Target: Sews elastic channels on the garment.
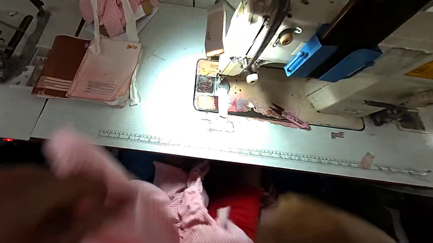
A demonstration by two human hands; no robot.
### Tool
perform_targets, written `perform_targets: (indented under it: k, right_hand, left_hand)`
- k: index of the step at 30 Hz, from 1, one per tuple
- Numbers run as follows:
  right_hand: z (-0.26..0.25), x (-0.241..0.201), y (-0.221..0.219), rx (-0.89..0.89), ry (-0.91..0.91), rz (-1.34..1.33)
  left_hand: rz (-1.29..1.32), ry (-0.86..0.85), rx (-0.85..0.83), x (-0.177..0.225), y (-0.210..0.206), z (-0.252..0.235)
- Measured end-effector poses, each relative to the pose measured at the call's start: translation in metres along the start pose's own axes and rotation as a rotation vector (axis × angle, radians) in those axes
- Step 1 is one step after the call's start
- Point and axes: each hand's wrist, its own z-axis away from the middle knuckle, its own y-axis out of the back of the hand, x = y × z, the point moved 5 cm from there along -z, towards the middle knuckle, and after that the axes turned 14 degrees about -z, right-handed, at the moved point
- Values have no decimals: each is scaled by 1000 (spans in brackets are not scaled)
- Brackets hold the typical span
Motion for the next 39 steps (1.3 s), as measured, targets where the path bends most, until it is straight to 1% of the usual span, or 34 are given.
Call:
perform_targets:
  k: [1,2,3,4,5,6,7,8,10,12,14,16,17,18,20,22,26,30,34,39]
  right_hand:
    - [-16,32,26,173,-37,58]
    - [-32,69,50,386,-124,155]
    - [-43,105,67,555,-266,229]
    - [-47,136,76,674,-397,280]
    - [-52,154,82,732,-484,320]
    - [-59,161,86,757,-528,342]
    - [-62,164,87,756,-555,353]
    - [-61,164,87,744,-570,364]
    - [-56,162,88,724,-604,413]
    - [-49,155,89,756,-609,552]
    - [-52,144,86,818,-543,712]
    - [-65,134,77,902,-376,820]
    - [-70,135,67,930,-288,832]
    - [-74,142,57,922,-242,819]
    - [-74,167,44,833,-307,816]
    - [-73,176,46,767,-337,857]
    - [-74,177,56,625,-311,942]
    - [-76,177,71,505,-348,1043]
    - [-79,176,81,462,-365,1042]
    - [-80,177,86,471,-373,1039]
  left_hand:
    - [-200,74,53,-20,-26,-27]
    - [-342,152,55,-32,-54,-53]
    - [-407,218,8,-36,-84,-72]
    - [-382,203,-20,-33,-114,-87]
    - [-297,125,-13,-22,-144,-101]
    - [-183,21,25,-11,-174,-115]
    - [-55,-56,29,-2,-204,-127]
    - [54,-105,3,3,-231,-137]
    - [169,-95,-57,-3,-264,-157]
    - [182,-64,-89,-12,-271,-176]
    - [163,-12,-123,-15,-271,-187]
    - [94,23,-164,-14,-270,-194]
    - [66,38,-168,-13,-271,-196]
    - [50,49,-155,-12,-272,-194]
    - [26,58,-106,-11,-272,-190]
    - [7,51,-54,-10,-273,-190]
    - [-19,79,-19,-8,-275,-188]
    - [6,156,-18,-7,-280,-198]
    - [-8,188,-14,-3,-283,-206]
    - [-43,217,-9,0,-285,-209]
